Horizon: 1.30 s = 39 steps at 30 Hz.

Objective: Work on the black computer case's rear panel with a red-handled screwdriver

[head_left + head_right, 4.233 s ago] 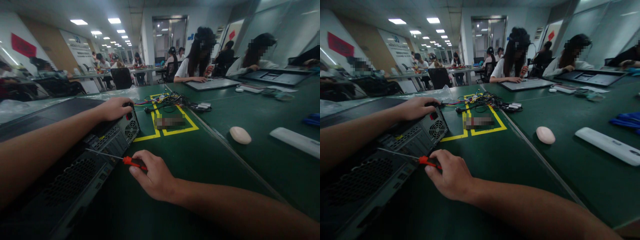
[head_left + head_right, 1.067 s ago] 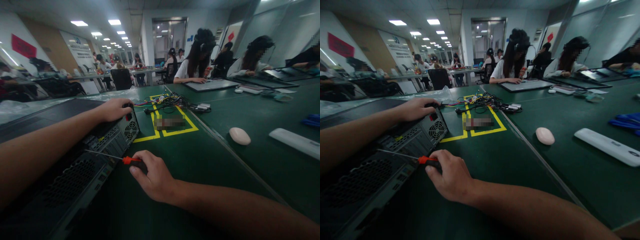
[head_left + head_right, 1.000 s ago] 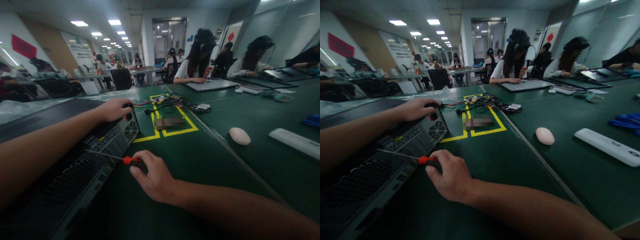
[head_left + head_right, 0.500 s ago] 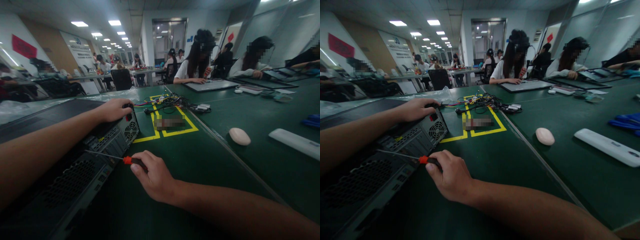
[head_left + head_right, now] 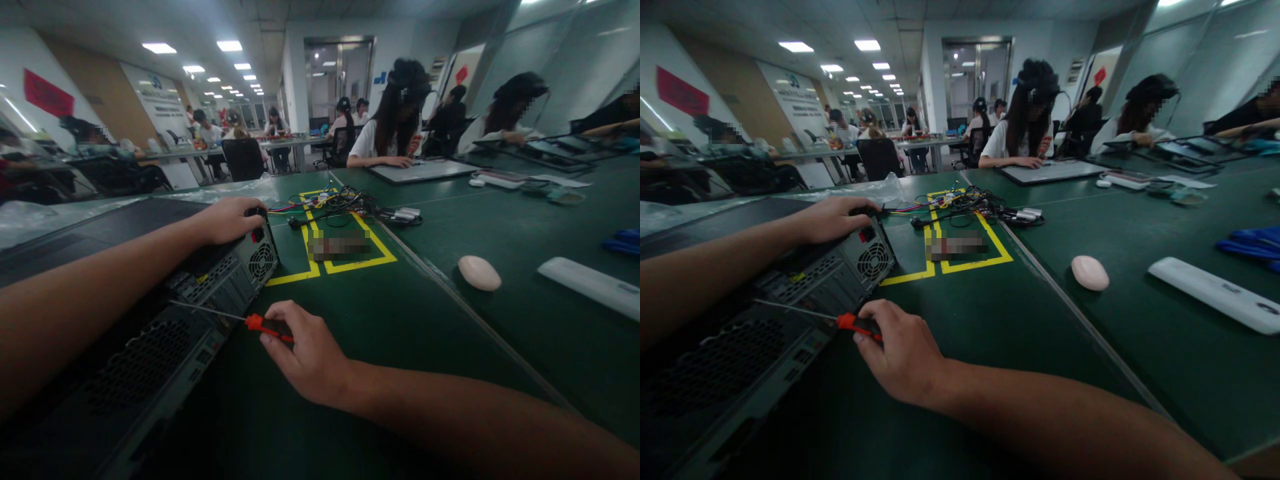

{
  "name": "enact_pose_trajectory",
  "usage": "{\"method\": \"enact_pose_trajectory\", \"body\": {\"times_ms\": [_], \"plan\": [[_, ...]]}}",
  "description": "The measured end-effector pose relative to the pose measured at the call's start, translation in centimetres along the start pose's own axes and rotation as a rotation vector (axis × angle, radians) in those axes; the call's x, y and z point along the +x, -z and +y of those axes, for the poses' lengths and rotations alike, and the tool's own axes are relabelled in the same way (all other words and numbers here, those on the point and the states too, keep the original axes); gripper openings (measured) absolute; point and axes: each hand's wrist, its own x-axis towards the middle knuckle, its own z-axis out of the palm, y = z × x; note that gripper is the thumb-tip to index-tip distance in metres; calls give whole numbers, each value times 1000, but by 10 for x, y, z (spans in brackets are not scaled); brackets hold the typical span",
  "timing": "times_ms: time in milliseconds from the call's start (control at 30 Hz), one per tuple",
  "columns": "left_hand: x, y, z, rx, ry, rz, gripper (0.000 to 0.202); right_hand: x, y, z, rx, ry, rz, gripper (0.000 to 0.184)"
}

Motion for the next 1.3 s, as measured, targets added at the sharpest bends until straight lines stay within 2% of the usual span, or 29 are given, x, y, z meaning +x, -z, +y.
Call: {"method": "enact_pose_trajectory", "body": {"times_ms": [1300], "plan": [[1,0,-1,-15,-10,-1,65,-1,1,-1,-12,20,17,20]]}}
